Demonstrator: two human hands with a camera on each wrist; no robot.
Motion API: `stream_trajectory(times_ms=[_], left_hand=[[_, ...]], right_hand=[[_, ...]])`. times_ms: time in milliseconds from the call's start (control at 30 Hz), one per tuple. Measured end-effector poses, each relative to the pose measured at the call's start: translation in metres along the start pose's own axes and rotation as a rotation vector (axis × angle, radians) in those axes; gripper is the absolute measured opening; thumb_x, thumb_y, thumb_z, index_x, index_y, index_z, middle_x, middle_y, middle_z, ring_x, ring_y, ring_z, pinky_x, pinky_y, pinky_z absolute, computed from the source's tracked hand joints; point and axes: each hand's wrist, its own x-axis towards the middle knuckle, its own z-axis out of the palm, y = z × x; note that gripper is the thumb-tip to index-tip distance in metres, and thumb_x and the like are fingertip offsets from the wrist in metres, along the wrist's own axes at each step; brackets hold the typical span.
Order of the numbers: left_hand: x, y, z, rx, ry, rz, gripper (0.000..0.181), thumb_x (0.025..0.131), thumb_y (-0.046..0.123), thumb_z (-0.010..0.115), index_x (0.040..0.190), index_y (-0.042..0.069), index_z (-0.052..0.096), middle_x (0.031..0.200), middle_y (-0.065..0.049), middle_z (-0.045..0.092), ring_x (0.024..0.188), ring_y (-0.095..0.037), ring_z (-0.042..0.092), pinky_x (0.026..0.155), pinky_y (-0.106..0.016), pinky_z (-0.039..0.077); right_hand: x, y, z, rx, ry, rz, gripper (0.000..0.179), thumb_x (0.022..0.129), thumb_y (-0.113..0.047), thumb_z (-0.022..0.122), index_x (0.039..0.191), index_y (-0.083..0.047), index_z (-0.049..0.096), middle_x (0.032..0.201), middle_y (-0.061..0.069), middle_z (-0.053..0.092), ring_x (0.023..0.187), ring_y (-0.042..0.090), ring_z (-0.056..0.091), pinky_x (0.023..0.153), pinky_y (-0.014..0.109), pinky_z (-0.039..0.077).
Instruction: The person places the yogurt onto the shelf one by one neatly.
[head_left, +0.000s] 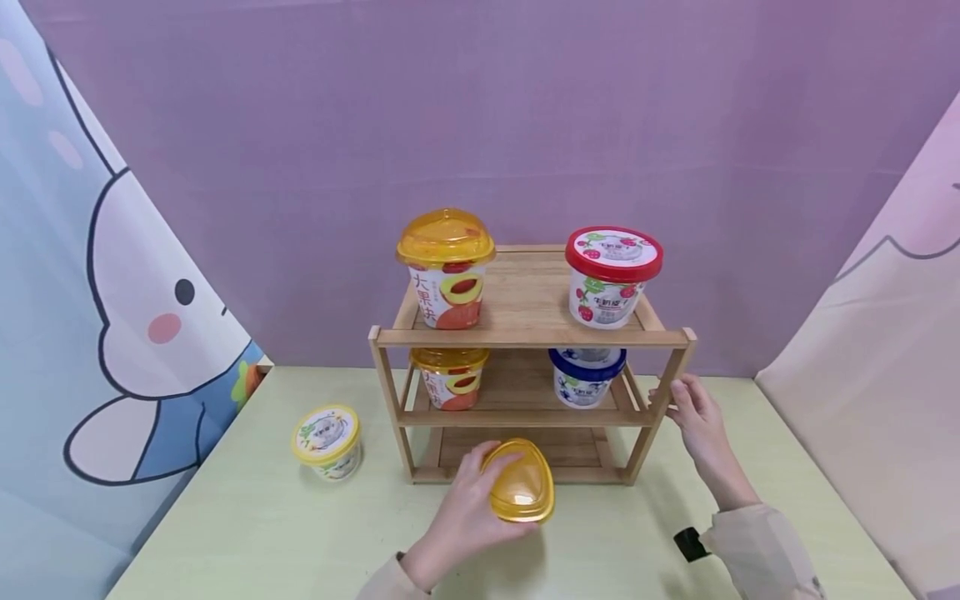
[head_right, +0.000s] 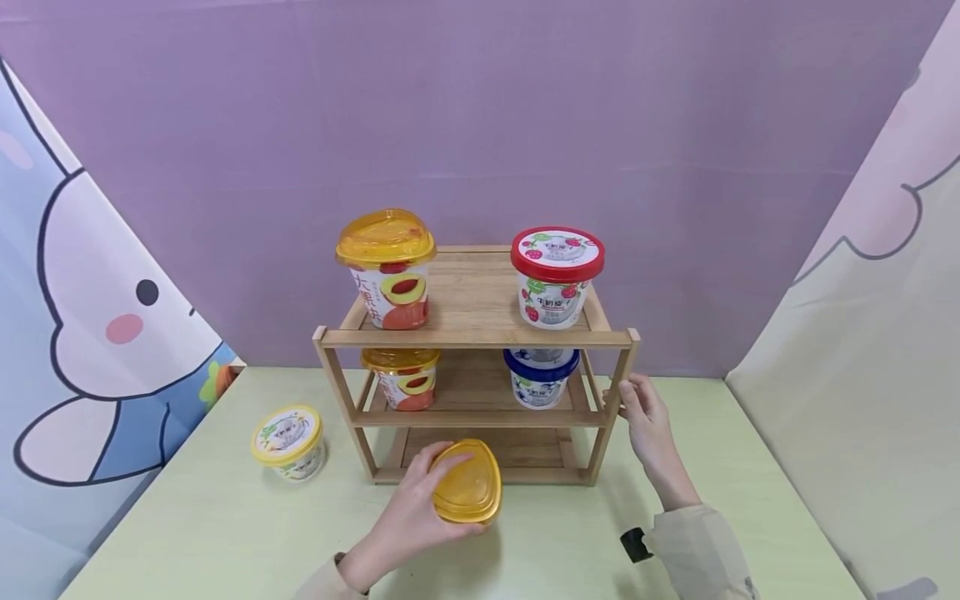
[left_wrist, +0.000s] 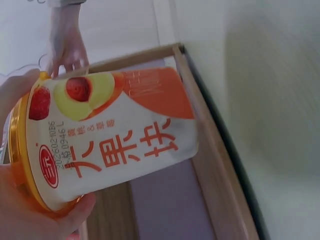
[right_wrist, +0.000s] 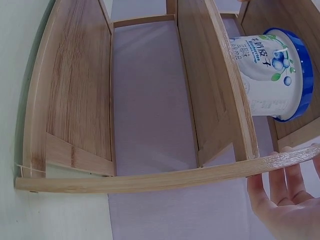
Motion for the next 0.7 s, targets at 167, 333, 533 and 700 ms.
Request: stream_trajectory(times_ms=[167, 333, 533, 700], left_hand=[[0.009, 0.008, 0.017, -0.013, -0.024, -0.006, 0.074, 0.055, 0.042, 0.08, 0.119, 0.022, 0.05, 0.122, -0.01, 0.042, 0.108, -0.025, 0.043, 0.079, -0.041, 0.046], [0.017, 0.014, 0.032, -0.019, -0.032, -0.011, 0.073, 0.055, 0.041, 0.08, 0.119, 0.021, 0.051, 0.122, -0.01, 0.042, 0.107, -0.024, 0.044, 0.079, -0.038, 0.046], [0.026, 0.021, 0.046, -0.007, -0.034, -0.044, 0.073, 0.055, 0.04, 0.08, 0.119, 0.022, 0.051, 0.121, -0.012, 0.043, 0.107, -0.025, 0.044, 0.077, -0.036, 0.047], [0.034, 0.024, 0.053, -0.023, -0.073, -0.114, 0.074, 0.056, 0.041, 0.079, 0.121, 0.022, 0.05, 0.123, -0.012, 0.041, 0.108, -0.024, 0.044, 0.077, -0.04, 0.047]], right_hand=[[-0.001, 0.0, 0.0, 0.02, 0.0, -0.01, 0.014, 0.095, -0.018, 0.038, 0.097, -0.019, 0.051, 0.084, -0.008, 0.061, 0.081, 0.001, 0.058, 0.071, 0.013, 0.045], [-0.002, -0.001, -0.002, 0.039, 0.001, -0.024, 0.015, 0.095, -0.016, 0.038, 0.097, -0.019, 0.052, 0.083, -0.008, 0.061, 0.08, 0.002, 0.057, 0.071, 0.013, 0.045], [-0.002, -0.001, 0.0, 0.027, 0.004, -0.009, 0.014, 0.095, -0.018, 0.039, 0.096, -0.021, 0.052, 0.083, -0.008, 0.061, 0.079, 0.001, 0.058, 0.072, 0.012, 0.045], [-0.002, -0.002, 0.001, 0.028, 0.004, 0.002, 0.013, 0.095, -0.019, 0.039, 0.098, -0.02, 0.052, 0.083, -0.008, 0.061, 0.079, 0.002, 0.058, 0.072, 0.012, 0.045]])
